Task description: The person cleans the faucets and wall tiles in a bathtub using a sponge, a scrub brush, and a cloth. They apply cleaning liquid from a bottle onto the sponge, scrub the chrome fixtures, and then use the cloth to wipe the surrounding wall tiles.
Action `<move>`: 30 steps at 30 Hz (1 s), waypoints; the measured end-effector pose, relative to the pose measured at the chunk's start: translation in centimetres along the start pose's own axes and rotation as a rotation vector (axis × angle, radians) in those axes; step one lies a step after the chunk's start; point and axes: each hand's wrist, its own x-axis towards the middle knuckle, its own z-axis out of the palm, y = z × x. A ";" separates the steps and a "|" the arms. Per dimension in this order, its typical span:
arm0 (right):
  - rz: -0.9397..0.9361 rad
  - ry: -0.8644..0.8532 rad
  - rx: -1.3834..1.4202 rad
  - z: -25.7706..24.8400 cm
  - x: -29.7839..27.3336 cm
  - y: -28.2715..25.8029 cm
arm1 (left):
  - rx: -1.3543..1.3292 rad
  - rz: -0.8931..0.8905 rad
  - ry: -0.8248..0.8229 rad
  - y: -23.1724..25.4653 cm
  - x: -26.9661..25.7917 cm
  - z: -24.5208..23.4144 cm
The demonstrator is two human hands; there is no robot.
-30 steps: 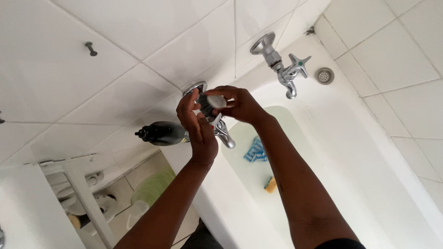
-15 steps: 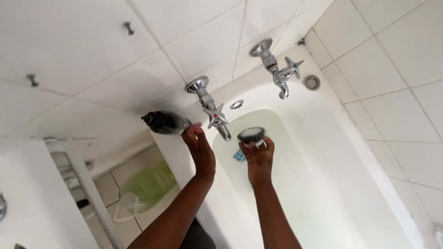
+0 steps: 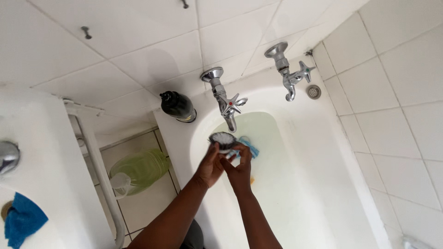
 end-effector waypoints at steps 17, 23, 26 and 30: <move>-0.316 0.053 -0.616 0.0 8.8 -4.1 | 1.200 0.439 0.614 8.9 17.4 -0.5; -0.392 0.090 -0.644 0.6 9.1 -4.3 | 1.548 0.204 0.684 10.5 15.2 4.4; -0.361 0.068 -0.647 0.3 9.0 -4.6 | 1.782 0.276 0.687 9.7 16.3 2.1; -0.401 0.098 -0.650 0.4 8.8 -5.3 | 1.110 0.132 0.571 11.6 18.0 0.2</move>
